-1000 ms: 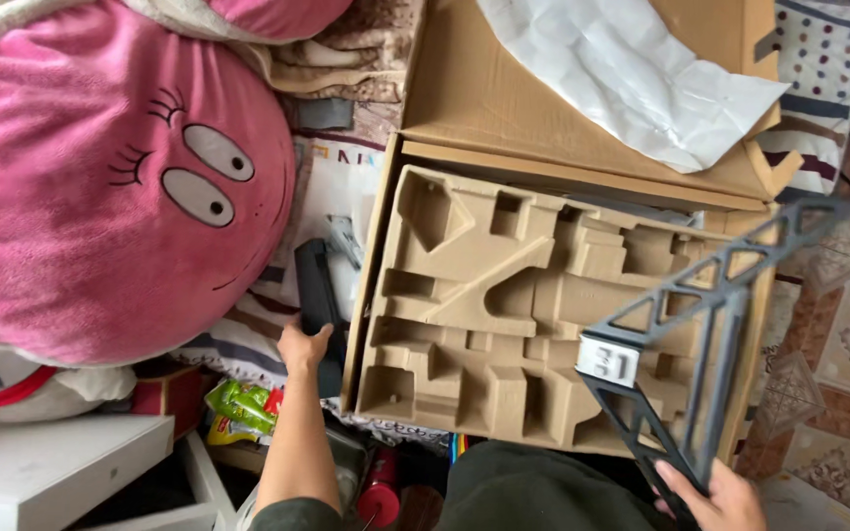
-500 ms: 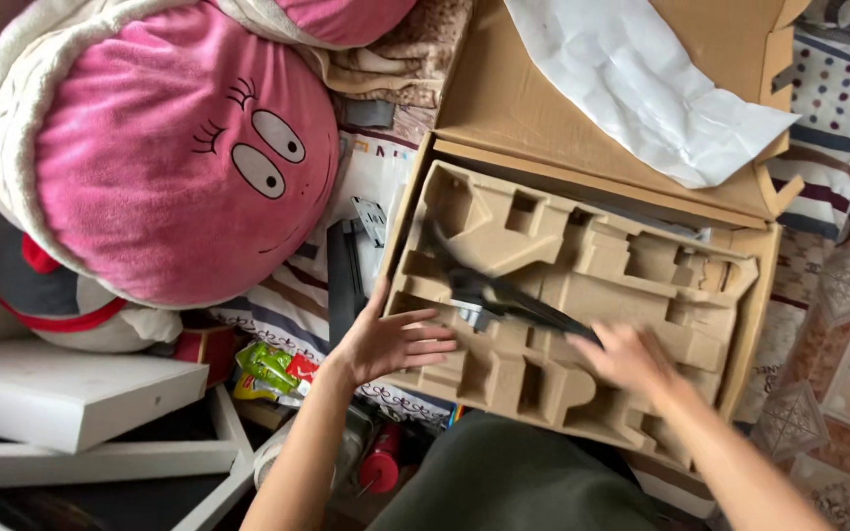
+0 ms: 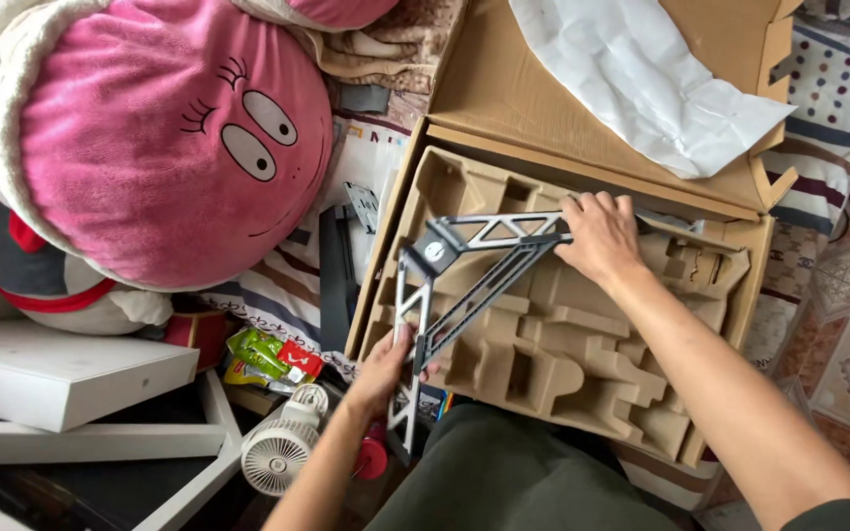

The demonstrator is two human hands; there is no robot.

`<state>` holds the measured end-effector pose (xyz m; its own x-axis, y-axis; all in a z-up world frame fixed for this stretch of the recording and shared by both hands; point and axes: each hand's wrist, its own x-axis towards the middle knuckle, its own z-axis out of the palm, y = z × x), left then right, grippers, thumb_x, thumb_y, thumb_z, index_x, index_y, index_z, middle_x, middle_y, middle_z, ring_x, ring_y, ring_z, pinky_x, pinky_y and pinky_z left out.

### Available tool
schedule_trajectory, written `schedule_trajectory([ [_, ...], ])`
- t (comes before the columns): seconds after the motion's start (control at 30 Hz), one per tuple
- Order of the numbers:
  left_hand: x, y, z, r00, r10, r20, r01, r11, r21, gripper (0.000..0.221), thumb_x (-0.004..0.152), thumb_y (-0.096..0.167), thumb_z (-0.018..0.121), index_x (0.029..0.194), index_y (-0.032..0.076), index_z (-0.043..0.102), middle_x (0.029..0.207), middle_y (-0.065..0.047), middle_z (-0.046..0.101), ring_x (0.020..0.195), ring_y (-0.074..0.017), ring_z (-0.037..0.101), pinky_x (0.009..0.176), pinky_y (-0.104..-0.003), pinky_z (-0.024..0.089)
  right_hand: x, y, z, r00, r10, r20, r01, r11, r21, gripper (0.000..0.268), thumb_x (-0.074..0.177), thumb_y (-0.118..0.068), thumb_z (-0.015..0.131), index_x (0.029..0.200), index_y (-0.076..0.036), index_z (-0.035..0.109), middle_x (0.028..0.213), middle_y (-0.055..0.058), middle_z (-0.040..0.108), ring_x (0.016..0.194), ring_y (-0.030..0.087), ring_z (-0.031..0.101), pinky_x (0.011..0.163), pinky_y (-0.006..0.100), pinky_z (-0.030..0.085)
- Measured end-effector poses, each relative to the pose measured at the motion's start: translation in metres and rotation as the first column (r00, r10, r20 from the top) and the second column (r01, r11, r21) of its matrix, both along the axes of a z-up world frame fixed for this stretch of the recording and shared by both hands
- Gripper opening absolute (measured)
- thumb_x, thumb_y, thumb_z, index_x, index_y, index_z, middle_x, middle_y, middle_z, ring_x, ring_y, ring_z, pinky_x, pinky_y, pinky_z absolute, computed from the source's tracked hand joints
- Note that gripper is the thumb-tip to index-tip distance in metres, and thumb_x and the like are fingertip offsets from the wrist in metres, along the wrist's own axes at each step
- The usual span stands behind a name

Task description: The person wipes a black metal frame with a cloth and then removes several black metal components from a cardboard box to begin assembling a monitor stand.

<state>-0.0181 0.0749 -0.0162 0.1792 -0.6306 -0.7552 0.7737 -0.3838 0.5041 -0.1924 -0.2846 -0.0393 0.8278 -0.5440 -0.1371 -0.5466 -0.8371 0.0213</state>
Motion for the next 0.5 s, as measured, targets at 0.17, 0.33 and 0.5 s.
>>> schedule_trajectory([
  [0.17, -0.04, 0.017, -0.032, 0.957, 0.242, 0.16, -0.252, 0.967, 0.045, 0.045, 0.107, 0.042, 0.048, 0.1, 0.0, 0.062, 0.07, -0.029, 0.07, 0.055, -0.033, 0.073, 0.048, -0.036, 0.064, 0.02, -0.01, 0.001, 0.998, -0.041, -0.051, 0.05, 0.977, 0.208, 0.066, 0.07, -0.034, 0.089, 0.129, -0.018, 0.064, 0.114, 0.004, 0.06, 0.115, 0.026, 0.053, 0.101, 0.046, 0.039],
  [0.33, -0.079, 0.019, -0.036, 0.939, 0.287, 0.192, -0.307, 0.948, 0.083, 0.046, 0.107, 0.045, 0.042, 0.092, 0.004, 0.056, 0.06, -0.023, 0.068, 0.046, -0.0285, 0.068, 0.042, -0.034, 0.059, 0.046, 0.006, 0.025, 0.993, -0.11, -0.052, 0.12, 0.952, 0.28, 0.063, 0.074, -0.021, 0.084, 0.133, -0.025, 0.06, 0.127, 0.009, 0.05, 0.123, 0.032, 0.045, 0.104, 0.05, 0.041],
  [0.5, -0.122, -0.005, -0.025, 0.872, 0.432, 0.232, -0.469, 0.872, 0.142, 0.049, 0.107, 0.045, 0.038, 0.083, 0.005, 0.05, 0.055, -0.021, 0.066, 0.04, -0.0231, 0.061, 0.041, -0.031, 0.05, 0.057, 0.036, 0.033, 0.937, -0.301, 0.177, 0.241, 0.925, 0.295, 0.097, 0.083, -0.012, 0.08, 0.162, -0.006, 0.025, 0.162, 0.036, 0.018, 0.149, 0.049, 0.027, 0.122, 0.06, 0.026],
])
